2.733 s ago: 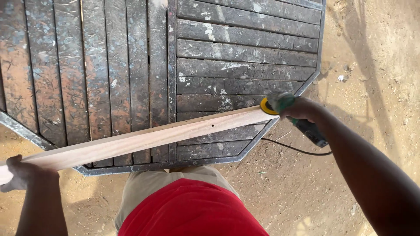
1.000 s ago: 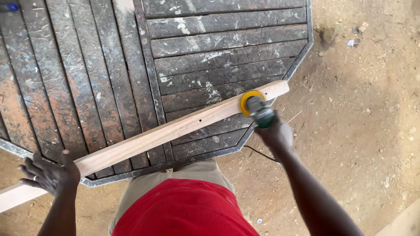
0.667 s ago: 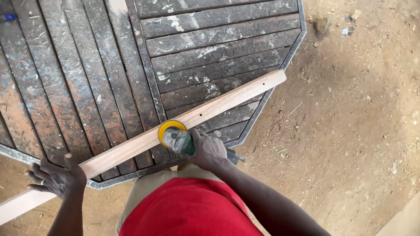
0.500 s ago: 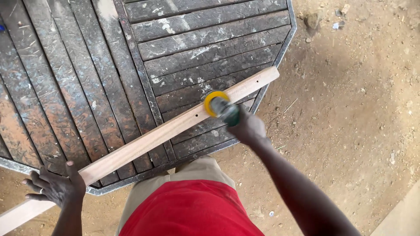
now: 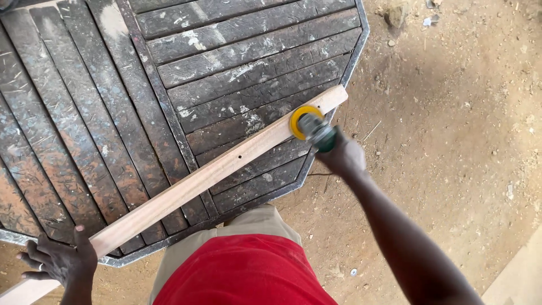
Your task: Sanding a long wooden plank using an angle grinder with a sanding attachment on a metal work table.
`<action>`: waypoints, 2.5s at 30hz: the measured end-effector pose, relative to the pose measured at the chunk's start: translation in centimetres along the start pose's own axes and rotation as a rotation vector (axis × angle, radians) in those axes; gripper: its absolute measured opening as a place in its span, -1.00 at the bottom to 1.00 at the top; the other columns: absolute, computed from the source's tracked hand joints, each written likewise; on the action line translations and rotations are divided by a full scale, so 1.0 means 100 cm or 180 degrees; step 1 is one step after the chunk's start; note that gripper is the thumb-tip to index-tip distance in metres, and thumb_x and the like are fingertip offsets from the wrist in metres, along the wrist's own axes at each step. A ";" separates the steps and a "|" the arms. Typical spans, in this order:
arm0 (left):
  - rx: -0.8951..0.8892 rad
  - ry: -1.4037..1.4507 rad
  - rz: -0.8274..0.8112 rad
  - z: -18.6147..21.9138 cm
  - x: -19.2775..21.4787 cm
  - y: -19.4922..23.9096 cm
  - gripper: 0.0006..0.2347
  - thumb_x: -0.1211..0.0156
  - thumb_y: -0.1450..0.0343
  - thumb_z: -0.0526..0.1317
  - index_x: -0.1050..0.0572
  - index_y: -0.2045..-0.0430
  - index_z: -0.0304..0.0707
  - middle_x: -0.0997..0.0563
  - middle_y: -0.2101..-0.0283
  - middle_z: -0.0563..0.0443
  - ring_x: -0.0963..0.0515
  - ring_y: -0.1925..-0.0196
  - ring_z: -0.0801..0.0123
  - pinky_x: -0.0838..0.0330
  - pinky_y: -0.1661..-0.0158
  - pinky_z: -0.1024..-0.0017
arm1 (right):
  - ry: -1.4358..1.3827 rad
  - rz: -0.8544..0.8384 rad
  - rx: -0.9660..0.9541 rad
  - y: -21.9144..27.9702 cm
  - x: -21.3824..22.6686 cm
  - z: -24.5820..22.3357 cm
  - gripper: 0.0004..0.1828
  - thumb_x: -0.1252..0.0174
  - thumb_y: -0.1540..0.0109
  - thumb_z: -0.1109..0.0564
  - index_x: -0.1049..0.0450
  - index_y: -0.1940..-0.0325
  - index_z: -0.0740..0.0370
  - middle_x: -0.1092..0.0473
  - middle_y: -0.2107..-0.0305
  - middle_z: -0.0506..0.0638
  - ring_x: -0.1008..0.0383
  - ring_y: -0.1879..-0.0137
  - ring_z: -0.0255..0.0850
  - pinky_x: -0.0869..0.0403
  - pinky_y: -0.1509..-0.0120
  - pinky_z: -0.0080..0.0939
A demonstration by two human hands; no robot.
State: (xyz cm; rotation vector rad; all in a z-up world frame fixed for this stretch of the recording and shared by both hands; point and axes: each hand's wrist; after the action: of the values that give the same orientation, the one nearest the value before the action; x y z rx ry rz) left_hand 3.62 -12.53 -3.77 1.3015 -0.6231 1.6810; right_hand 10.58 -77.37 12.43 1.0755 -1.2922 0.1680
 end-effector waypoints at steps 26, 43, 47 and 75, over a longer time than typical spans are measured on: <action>0.0503 0.0064 -0.0344 0.014 0.014 -0.006 -0.12 0.05 -0.39 0.34 0.00 -0.40 -0.49 0.07 -0.55 -0.36 0.42 -0.54 -0.01 0.71 -0.26 -0.23 | 0.0154 -0.0981 0.0478 0.085 -0.046 -0.117 -0.52 -0.29 -0.13 0.03 -0.30 -0.08 0.00 -0.52 0.24 -0.02 -0.58 0.26 -0.12 -0.66 0.24 -0.10; 0.0411 -0.0152 -0.0413 0.009 0.001 -0.008 -0.12 0.28 -0.47 0.39 -0.08 -0.43 -0.55 0.00 -0.54 -0.38 0.32 -0.56 -0.14 0.67 -0.28 -0.31 | 0.0097 0.0414 -0.0357 0.014 -0.021 -0.026 -0.22 -0.37 -0.06 -0.14 -0.26 -0.27 0.12 -0.49 0.08 0.18 -0.53 0.02 0.10 -0.52 -0.04 0.15; 0.0454 -0.0196 -0.0461 0.007 -0.003 -0.009 -0.10 0.35 -0.48 0.44 -0.04 -0.44 -0.53 0.03 -0.53 -0.50 0.37 -0.57 -0.13 0.77 -0.26 -0.29 | 0.0274 -0.0069 0.0030 0.107 -0.073 -0.092 -0.28 -0.28 -0.19 -0.12 -0.18 -0.36 0.03 -0.55 0.19 0.02 -0.60 0.16 -0.08 -0.64 0.16 -0.02; -0.1513 -0.0755 -0.1434 -0.011 0.047 0.002 -0.35 -0.46 -0.24 -0.10 -0.29 -0.25 0.11 -0.22 -0.39 0.10 -0.02 -0.55 0.05 0.12 -0.40 -0.13 | 0.0594 -0.0936 0.1332 0.279 -0.140 -0.222 -0.25 -0.30 -0.04 -0.17 -0.35 -0.28 0.06 -0.53 0.06 0.26 -0.52 -0.17 0.24 -0.47 -0.25 0.20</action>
State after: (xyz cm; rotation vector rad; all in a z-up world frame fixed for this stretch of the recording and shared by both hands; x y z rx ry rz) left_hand 2.74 -10.16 0.28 1.1853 -0.7470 0.9489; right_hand 3.25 -40.28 18.41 1.5546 -0.9376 0.3178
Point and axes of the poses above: each hand's wrist, its own y-axis away from the middle knuckle, its own x-axis out of the back of the hand, z = x × y
